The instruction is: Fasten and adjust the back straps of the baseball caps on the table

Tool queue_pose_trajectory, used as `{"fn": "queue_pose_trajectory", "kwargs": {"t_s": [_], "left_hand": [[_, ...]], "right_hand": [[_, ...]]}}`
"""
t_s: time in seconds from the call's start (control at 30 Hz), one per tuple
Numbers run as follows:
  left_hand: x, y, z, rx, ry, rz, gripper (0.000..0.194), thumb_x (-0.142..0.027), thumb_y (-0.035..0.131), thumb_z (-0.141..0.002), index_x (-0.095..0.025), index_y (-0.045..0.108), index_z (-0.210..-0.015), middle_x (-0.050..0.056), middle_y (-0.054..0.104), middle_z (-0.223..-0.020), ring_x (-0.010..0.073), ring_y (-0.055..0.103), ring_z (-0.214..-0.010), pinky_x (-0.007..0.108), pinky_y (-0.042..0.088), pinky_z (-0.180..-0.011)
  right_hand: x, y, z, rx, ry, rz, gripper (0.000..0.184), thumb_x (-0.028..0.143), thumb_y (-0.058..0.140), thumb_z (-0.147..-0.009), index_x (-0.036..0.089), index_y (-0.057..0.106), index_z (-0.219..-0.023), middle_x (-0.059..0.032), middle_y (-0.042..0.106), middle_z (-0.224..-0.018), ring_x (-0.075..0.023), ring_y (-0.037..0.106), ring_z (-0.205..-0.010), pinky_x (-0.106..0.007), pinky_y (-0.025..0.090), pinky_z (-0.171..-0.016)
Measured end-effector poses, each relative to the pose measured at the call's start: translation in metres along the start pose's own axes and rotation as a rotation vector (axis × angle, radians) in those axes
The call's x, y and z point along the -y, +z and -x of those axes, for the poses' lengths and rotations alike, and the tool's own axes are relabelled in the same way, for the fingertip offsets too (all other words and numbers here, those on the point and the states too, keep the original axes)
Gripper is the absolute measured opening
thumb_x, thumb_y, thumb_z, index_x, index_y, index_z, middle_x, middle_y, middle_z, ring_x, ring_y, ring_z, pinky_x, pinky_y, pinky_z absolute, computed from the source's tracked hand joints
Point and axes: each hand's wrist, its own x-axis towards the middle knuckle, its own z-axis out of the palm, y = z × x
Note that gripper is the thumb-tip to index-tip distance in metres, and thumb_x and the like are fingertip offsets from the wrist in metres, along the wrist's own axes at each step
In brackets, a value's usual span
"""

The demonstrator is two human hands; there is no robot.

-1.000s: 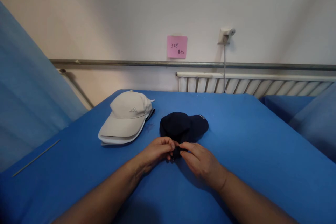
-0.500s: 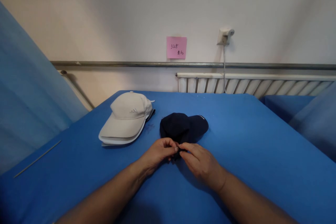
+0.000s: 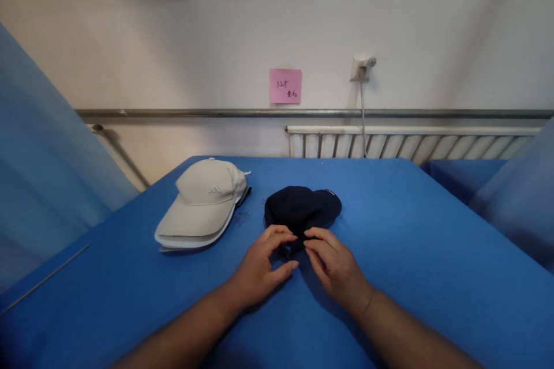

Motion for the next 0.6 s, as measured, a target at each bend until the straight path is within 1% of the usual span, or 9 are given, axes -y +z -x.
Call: {"fn": "queue_pose_trajectory", "kwargs": {"t_s": [0.1,0.2,0.3,0.43,0.5,0.6], "left_hand": [[0.002,0.004,0.001,-0.019,0.070,-0.140,0.034,-0.021,0.066,-0.079,-0.023,0.064,-0.113,0.008,0.061,-0.116,0.0238,0.054,-0.109,0.037,0.042,-0.097],[0.009,0.007,-0.001,-0.054,0.092,-0.183,0.029,-0.018,0.057,-0.085,-0.023,0.063,-0.113,0.007,0.065,-0.111,0.0223,0.058,-0.106,0.036,0.041,-0.097],[0.014,0.008,-0.003,-0.075,0.058,-0.172,0.029,-0.019,0.054,-0.087,-0.023,0.062,-0.114,0.007,0.067,-0.113,0.0219,0.060,-0.104,0.035,0.043,-0.095],[0.014,0.006,-0.006,-0.026,0.036,-0.133,0.026,-0.016,0.051,-0.086,-0.021,0.066,-0.107,0.008,0.067,-0.107,0.0212,0.061,-0.100,0.033,0.045,-0.090],[0.013,0.005,-0.007,-0.019,0.031,-0.117,0.027,-0.014,0.050,-0.085,-0.021,0.067,-0.104,0.008,0.067,-0.106,0.0208,0.061,-0.100,0.032,0.045,-0.090],[0.013,0.004,-0.007,-0.010,-0.008,-0.114,0.028,-0.015,0.050,-0.085,-0.021,0.067,-0.105,0.006,0.068,-0.103,0.0202,0.061,-0.096,0.031,0.045,-0.087]], "right_hand": [[0.001,0.002,0.000,0.004,0.013,-0.008,0.026,0.011,0.051,-0.090,0.020,0.061,-0.112,-0.0113,0.066,-0.109,-0.0229,0.065,-0.104,-0.039,0.059,-0.088],[-0.001,0.004,0.000,0.007,0.024,-0.016,0.024,0.011,0.052,-0.089,0.020,0.061,-0.109,-0.0101,0.067,-0.104,-0.0220,0.065,-0.100,-0.037,0.059,-0.084],[-0.002,0.005,-0.001,0.010,0.060,-0.046,0.020,0.012,0.052,-0.090,0.021,0.061,-0.105,-0.0080,0.068,-0.097,-0.0203,0.067,-0.092,-0.034,0.059,-0.078],[0.000,0.005,-0.003,0.021,0.133,-0.099,0.015,0.014,0.053,-0.090,0.021,0.062,-0.099,-0.0055,0.068,-0.090,-0.0178,0.066,-0.082,-0.030,0.056,-0.071],[0.000,0.005,-0.002,0.026,0.156,-0.117,0.013,0.015,0.053,-0.089,0.021,0.062,-0.097,-0.0049,0.068,-0.087,-0.0167,0.065,-0.078,-0.028,0.054,-0.067],[-0.003,0.006,0.000,0.034,0.185,-0.136,0.012,0.018,0.053,-0.089,0.021,0.063,-0.095,-0.0040,0.068,-0.083,-0.0147,0.063,-0.069,-0.026,0.051,-0.062]]}}
